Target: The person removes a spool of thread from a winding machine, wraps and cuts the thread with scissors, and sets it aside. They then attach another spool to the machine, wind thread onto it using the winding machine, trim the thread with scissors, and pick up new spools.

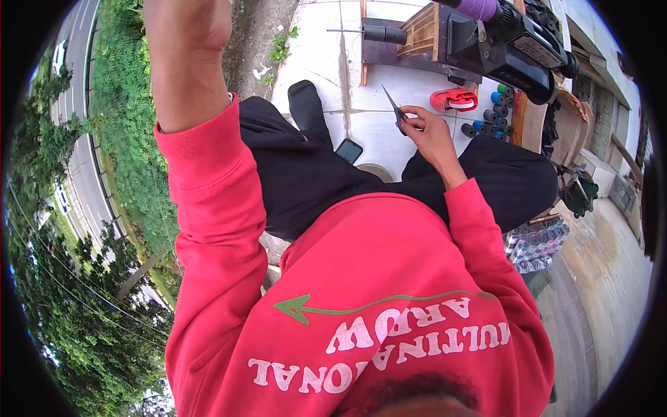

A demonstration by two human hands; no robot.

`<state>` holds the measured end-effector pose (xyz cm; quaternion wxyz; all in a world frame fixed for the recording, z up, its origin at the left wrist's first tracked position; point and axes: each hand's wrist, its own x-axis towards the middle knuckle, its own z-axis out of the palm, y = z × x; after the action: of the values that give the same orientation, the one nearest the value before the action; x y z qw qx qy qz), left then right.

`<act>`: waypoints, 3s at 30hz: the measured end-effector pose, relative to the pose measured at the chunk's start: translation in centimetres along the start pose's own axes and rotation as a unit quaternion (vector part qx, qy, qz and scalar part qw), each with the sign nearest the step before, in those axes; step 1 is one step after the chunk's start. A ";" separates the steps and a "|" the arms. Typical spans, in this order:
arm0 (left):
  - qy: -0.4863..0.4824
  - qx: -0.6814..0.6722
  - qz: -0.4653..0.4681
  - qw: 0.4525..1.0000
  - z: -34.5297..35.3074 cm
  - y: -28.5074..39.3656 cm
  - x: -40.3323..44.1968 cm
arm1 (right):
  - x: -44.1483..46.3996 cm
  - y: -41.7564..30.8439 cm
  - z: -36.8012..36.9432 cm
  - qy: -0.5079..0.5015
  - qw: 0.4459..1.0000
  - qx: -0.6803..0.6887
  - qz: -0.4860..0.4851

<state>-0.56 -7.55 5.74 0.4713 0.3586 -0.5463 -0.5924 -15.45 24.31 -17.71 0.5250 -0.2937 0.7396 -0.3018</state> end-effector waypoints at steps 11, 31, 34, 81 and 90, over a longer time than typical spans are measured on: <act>-0.312 0.181 -0.084 0.929 1.4 -5.5 0.6 | -6.4 -10.5 -4.0 0.358 0.882 -0.097 -0.291; -0.352 -0.046 -0.241 0.903 5.2 -3.9 -0.2 | -6.1 -17.8 -4.3 0.420 0.835 -0.161 -0.318; -0.353 -0.054 -0.239 0.903 5.1 -4.1 -0.2 | -6.1 -18.1 -4.5 0.419 0.831 -0.179 -0.319; -0.415 0.180 -0.019 0.891 3.7 -2.2 -1.2 | 7.0 12.6 5.6 0.063 0.876 -0.470 -0.091; -0.232 0.071 -0.081 0.967 -1.6 -0.2 2.1 | 2.0 -3.8 1.9 -0.166 0.929 -0.329 -0.012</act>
<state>0.34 -10.02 5.48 0.2551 0.2876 -0.6505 -0.6550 -13.74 20.09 -16.52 0.5105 -0.5051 0.6959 0.0056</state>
